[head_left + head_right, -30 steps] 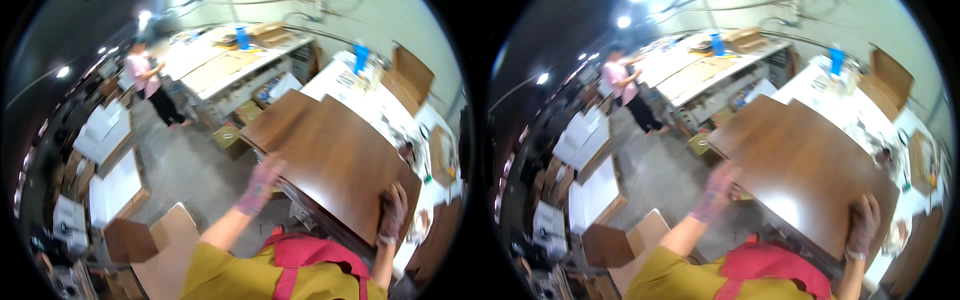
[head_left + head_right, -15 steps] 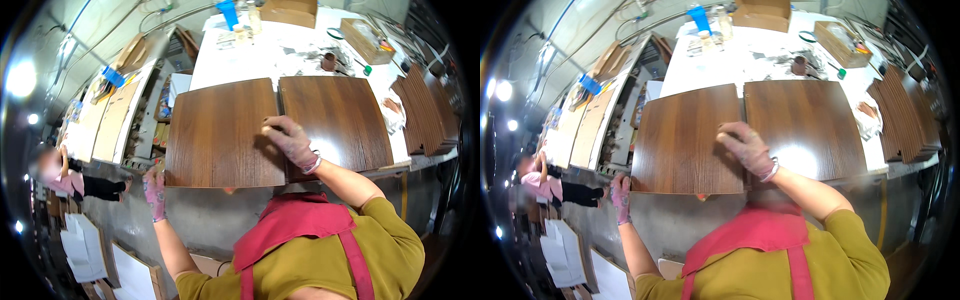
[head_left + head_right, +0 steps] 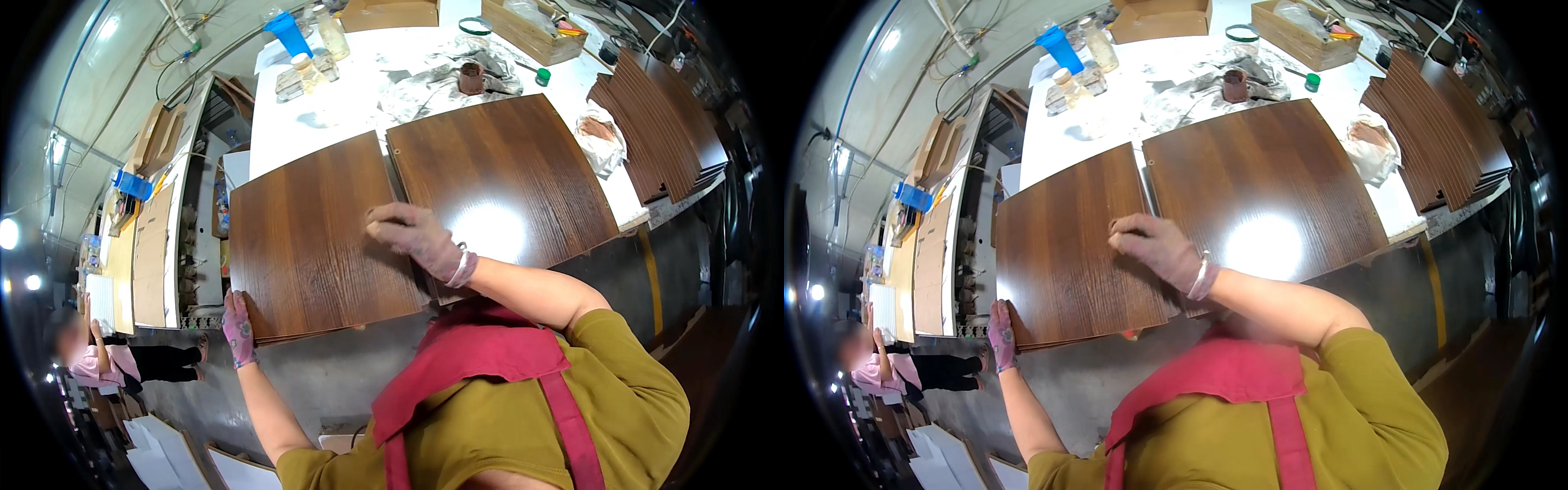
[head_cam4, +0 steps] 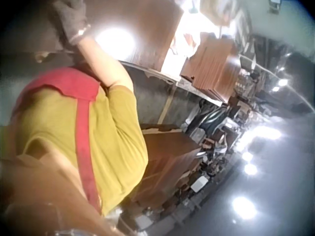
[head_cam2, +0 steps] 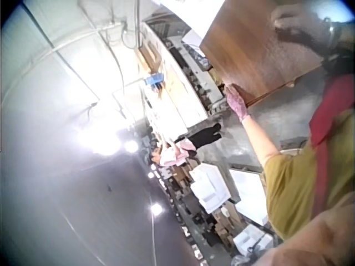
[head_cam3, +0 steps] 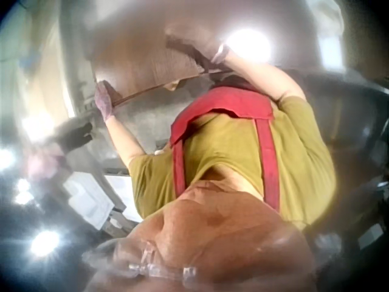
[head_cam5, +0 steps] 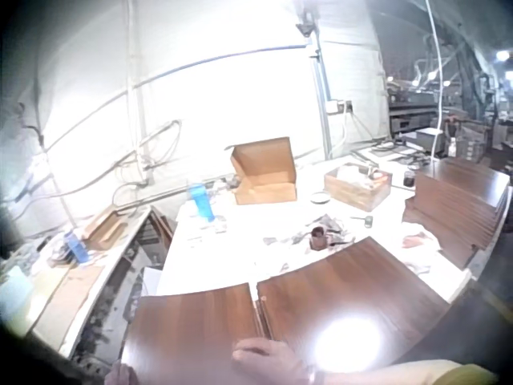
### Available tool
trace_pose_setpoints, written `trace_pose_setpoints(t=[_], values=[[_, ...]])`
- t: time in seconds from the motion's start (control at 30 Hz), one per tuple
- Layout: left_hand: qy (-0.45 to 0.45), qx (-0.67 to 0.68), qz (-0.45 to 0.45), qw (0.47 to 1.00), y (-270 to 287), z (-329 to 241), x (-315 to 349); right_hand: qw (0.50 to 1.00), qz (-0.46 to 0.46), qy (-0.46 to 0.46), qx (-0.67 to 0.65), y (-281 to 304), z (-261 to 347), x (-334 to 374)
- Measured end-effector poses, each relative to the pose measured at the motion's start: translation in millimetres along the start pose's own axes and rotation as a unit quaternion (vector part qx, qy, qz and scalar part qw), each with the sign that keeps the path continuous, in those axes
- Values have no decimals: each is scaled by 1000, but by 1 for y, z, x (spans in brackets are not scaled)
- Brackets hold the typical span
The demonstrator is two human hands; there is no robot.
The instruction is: The person rubs a dark wood panel with a small brown block, applies liquid from a bottle, and wipes the surface with a large white cloth.
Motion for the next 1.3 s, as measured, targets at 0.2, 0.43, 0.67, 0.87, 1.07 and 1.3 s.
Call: trace_pose_setpoints(t=[0.2, 0.43, 0.67, 0.87, 1.07, 1.3], values=[[-30, -239, -72, 968, 30, -53, 21, 949, -154, -101, -256, 132, 36, 2], [-263, -119, -95, 953, -20, -257, 30, 911, -136, -102, -376, 275, 41, 3], [-390, -109, -56, 912, -124, -476, 80, 913, -153, -113, -362, 339, 71, -10], [-402, -61, 94, 909, -203, -575, 63, 897, -116, -83, -419, 382, 64, -29], [-428, -68, 110, 895, -265, -633, 51, 858, -136, -73, -489, 394, 46, -25], [-453, 23, 100, 886, -304, -649, 49, 879, -143, -64, -450, 387, 53, -27]])
Point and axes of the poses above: each hand's wrist, its own x-axis away from the middle knuckle, its own y-axis out of the back of the hand, z = x × y, the point moved 4 cm from there along -x, towards the middle knuckle, and after that the axes turned 15 degrees about y, right-handed, at the moved point
